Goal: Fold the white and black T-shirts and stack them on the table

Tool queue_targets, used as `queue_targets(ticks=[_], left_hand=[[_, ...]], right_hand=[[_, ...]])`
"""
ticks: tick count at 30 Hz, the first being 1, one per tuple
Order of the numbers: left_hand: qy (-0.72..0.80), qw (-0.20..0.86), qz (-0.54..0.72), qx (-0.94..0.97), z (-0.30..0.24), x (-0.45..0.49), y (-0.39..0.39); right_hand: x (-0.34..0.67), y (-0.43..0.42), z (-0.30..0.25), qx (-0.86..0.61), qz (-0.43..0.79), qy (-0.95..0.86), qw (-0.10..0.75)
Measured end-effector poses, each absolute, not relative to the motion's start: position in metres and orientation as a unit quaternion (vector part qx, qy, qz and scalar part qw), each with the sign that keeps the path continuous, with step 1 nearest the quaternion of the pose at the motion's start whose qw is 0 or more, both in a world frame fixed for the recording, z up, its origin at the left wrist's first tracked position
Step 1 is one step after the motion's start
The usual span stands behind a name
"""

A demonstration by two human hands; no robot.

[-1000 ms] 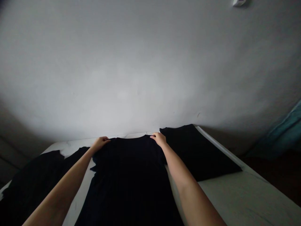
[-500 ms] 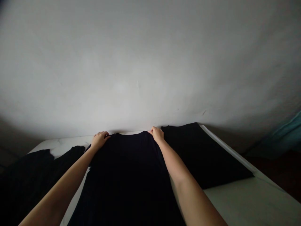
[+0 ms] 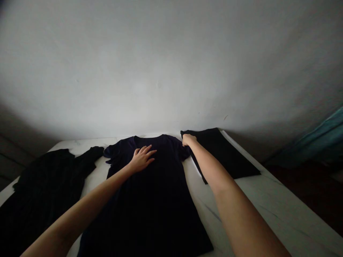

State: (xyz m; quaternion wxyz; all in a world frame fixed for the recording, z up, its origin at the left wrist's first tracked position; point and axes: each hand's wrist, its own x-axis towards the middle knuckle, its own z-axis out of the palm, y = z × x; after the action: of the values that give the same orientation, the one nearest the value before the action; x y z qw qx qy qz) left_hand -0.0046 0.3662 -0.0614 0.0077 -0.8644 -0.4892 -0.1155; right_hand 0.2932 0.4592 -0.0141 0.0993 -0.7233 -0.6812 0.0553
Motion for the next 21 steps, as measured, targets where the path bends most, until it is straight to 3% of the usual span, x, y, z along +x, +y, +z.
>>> queue_targets(ticks=[9,15,21], left_hand=[[-0.518,0.031,-0.102,-0.849,-0.073,0.002,0.318],[-0.503,0.002,-0.094,-0.859,-0.081,-0.022,0.26],[-0.505,0.002,-0.09,-0.859,-0.082,-0.058,0.203]], right_hand=[[0.264,0.374,-0.01,-0.758,-0.062,-0.632,0.148],[0.212,0.283,-0.049,-0.566,0.01,-0.817,0.108],[0.213,0.231,-0.071,-0.566,0.046,-0.82,0.078]])
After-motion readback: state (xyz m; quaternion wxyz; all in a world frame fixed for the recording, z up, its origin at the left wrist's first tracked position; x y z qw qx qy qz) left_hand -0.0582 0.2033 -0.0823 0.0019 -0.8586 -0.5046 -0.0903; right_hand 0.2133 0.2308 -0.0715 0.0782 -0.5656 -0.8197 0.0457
